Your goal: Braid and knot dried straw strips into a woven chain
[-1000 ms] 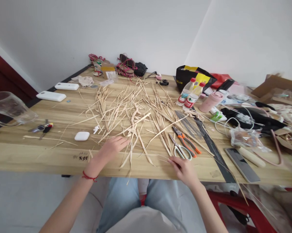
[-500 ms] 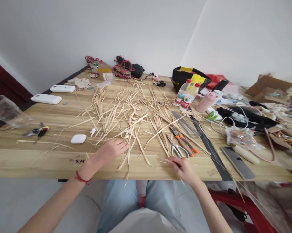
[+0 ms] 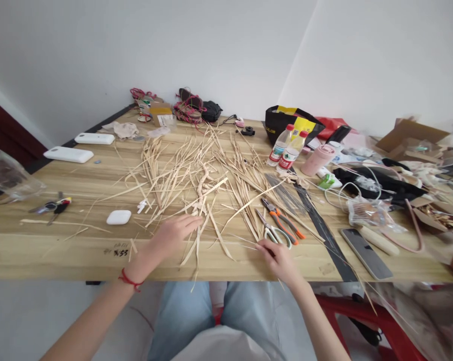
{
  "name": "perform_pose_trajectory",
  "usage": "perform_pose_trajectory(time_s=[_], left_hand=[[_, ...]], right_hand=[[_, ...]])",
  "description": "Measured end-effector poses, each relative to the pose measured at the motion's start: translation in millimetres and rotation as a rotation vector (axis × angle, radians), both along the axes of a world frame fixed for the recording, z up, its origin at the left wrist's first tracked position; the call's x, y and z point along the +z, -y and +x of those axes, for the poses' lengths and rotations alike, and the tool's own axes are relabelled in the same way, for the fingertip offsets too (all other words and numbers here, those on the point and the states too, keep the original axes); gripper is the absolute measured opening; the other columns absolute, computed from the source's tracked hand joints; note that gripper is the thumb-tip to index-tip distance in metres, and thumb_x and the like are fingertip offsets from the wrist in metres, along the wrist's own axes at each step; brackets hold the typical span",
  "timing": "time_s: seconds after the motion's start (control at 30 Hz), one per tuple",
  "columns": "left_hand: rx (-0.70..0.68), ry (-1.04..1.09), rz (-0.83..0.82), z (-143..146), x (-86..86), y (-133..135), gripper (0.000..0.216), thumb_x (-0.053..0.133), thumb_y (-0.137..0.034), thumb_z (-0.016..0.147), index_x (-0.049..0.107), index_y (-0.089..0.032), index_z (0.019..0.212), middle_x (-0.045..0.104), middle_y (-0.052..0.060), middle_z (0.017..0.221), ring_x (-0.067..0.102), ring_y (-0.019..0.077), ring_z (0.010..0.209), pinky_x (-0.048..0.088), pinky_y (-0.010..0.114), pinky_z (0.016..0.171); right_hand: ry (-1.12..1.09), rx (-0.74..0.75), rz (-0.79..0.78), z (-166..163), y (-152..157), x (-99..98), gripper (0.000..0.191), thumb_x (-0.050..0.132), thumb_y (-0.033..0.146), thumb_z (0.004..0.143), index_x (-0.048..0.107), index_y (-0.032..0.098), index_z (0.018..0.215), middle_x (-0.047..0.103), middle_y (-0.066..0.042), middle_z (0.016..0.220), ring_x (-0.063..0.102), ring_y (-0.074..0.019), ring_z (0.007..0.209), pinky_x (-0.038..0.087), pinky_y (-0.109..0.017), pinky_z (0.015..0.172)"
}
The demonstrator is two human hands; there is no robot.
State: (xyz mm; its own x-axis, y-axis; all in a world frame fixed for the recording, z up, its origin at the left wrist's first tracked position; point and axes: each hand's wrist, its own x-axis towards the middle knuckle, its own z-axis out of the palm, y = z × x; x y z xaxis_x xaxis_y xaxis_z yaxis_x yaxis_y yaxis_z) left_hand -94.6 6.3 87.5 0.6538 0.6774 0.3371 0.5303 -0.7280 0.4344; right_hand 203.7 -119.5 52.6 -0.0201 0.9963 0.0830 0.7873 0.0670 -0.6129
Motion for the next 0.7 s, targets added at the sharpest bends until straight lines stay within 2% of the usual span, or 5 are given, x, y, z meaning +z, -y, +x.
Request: perform_pose_trajectory(time_s=[0.17, 0.33, 0.4, 0.53, 0.7], left_hand=[[0.397, 0.431, -0.039, 18.1, -4.6, 27.7, 0.019, 0.045, -0.03, 0.087, 0.057, -0.02, 0.099, 0.062, 0.007, 0.105, 0.055, 0.0208, 0.104, 0.039, 0.04, 0.097], [0.355, 0.794, -0.919, 57.1, -34.0, 46.4, 0.04, 0.041, -0.05, 0.085, 0.053, -0.016, 0.102, 0.065, 0.011, 0.095, 0.065, 0.0203, 0.081, 0.053, 0.036, 0.075], [0.306, 0.854, -1.09, 70.4, -40.9, 48.3, 0.044, 0.051, -0.05, 0.079, 0.051, -0.016, 0.106, 0.065, 0.01, 0.097, 0.066, 0.0204, 0.082, 0.052, 0.035, 0.077], [0.339, 0.922, -1.129, 79.6, -39.3, 48.1, 0.041, 0.059, -0.047, 0.075, 0.054, -0.017, 0.101, 0.068, 0.006, 0.085, 0.067, 0.0204, 0.073, 0.054, 0.035, 0.071], [0.358, 0.932, -1.138, 63.9, -30.5, 31.4, 0.04, 0.056, -0.048, 0.077, 0.056, -0.017, 0.103, 0.069, 0.006, 0.083, 0.067, 0.0204, 0.071, 0.055, 0.035, 0.068]], right_hand=[[-0.118, -0.162, 0.051, -23.1, 1.8, -17.9, 0.034, 0.033, 0.04, 0.09, 0.059, 0.018, 0.083, 0.062, -0.004, 0.065, 0.058, -0.017, 0.059, 0.041, -0.025, 0.058], [-0.271, -0.154, 0.081, -67.1, 9.4, -21.5, 0.031, 0.03, 0.033, 0.092, 0.058, 0.019, 0.095, 0.066, -0.006, 0.079, 0.062, -0.0186, 0.071, 0.044, -0.027, 0.065], [-0.328, -0.11, 0.076, -82.6, 11.6, -22.1, 0.031, 0.029, 0.03, 0.092, 0.056, 0.019, 0.102, 0.066, -0.008, 0.091, 0.062, -0.0192, 0.081, 0.045, -0.028, 0.073], [-0.411, -0.084, 0.031, -96.2, 14.2, -26.2, 0.033, 0.029, 0.033, 0.092, 0.055, 0.019, 0.107, 0.064, -0.006, 0.082, 0.06, -0.0176, 0.073, 0.045, -0.027, 0.068], [-0.556, -0.136, -0.126, -85.3, 18.1, -27.4, 0.04, 0.029, 0.045, 0.091, 0.057, 0.018, 0.082, 0.05, 0.002, 0.053, 0.048, -0.0127, 0.048, 0.039, -0.023, 0.051]])
